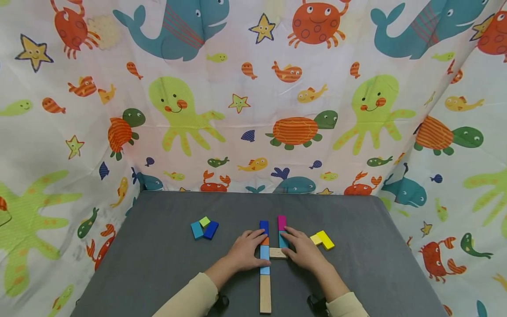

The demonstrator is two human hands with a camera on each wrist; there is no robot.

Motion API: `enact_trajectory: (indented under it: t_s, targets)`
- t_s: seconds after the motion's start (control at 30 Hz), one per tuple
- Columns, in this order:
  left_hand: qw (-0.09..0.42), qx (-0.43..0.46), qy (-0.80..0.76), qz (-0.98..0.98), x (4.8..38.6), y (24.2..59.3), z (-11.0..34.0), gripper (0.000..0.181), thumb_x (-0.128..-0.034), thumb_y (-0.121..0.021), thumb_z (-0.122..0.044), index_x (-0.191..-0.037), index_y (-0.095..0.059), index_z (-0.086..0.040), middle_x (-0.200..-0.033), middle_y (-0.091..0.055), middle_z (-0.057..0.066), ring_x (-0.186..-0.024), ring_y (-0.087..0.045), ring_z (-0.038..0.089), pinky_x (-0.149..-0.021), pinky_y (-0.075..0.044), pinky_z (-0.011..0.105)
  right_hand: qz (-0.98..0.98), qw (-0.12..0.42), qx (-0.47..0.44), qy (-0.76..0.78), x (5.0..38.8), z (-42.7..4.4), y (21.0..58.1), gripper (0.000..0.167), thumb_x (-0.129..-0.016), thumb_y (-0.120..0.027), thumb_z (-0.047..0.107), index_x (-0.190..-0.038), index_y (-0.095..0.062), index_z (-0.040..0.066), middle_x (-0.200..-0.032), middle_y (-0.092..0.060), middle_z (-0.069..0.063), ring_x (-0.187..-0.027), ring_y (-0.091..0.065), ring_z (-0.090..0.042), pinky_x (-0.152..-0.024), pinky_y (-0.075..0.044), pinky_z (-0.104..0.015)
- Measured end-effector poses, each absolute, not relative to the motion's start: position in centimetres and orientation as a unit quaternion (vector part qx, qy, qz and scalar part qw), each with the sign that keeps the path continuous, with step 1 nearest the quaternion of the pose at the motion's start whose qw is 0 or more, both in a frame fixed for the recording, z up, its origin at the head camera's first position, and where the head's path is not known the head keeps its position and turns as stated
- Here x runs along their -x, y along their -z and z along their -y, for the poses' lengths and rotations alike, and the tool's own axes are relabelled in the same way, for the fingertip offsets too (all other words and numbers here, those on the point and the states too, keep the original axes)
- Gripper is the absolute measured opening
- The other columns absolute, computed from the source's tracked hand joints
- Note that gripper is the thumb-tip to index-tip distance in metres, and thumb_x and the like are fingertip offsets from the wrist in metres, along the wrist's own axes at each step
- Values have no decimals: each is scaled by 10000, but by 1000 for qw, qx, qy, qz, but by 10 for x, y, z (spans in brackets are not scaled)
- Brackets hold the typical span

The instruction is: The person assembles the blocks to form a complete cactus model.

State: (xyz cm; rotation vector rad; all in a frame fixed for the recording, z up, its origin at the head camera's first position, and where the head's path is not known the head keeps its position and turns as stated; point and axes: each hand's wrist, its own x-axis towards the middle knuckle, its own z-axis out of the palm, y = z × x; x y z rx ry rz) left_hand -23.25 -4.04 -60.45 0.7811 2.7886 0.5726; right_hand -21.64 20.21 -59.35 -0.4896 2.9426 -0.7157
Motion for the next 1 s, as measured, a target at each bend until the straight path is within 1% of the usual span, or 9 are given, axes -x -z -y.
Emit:
enact_trajectory:
  t_s: [0.17,0.4,0.7,0.83,0.97,1.0]
  targets:
    - [92,-259,-196,-941,231,602,40,887,-800,-729,-675,-1527,-469,-239,-1611,-387,-37,-1418,-389,293,-1125,-376,576,-959,36,161,231,217,-201,594,544,-951,-712,312,-1453,-569,161,-1573,-445,-82,-1406,-446,-375,-1119,-388,-585]
    - [96,-247,-204,-942,231,605,39,884,-796,-728,-682,-1526,-467,-256,-1620,-370,-50,-1431,-374,297,-1130,-366,582,-956,36,164,239,217,-203,595,548,-950,-713,310,-1456,-565,162,-1576,-440,-85,-1407,-444,-378,-1118,-385,-592]
    - [109,-248,-210,-939,231,605,39,895,-798,-714,-697,-1536,-444,-269,-1632,-341,-62,-1443,-351,300,-1128,-358,595,-939,46,160,300,216,-212,590,587,-941,-726,311,-1479,-536,174,-1582,-431,-70,-1431,-418,-356,-1129,-369,-597]
    - [108,-244,-219,-938,230,604,39,894,-799,-717,-692,-1536,-444,-266,-1634,-337,-56,-1447,-343,306,-1128,-351,604,-937,18,163,309,217,-225,585,589,-919,-755,248,-1464,-551,157,-1549,-476,-83,-1412,-447,-365,-1112,-393,-588]
    - [103,-244,-222,-938,231,607,39,897,-796,-720,-694,-1537,-440,-273,-1634,-334,-64,-1449,-340,302,-1128,-350,602,-934,-28,175,310,217,-242,581,589,-877,-796,177,-1423,-585,107,-1490,-531,-145,-1361,-496,-406,-1066,-433,-603]
    - [103,-244,-223,-938,231,608,39,897,-795,-724,-692,-1535,-442,-272,-1633,-336,-65,-1447,-341,302,-1126,-351,602,-934,-33,173,311,217,-247,580,591,-869,-804,168,-1417,-591,110,-1483,-538,-147,-1357,-501,-405,-1061,-437,-604]
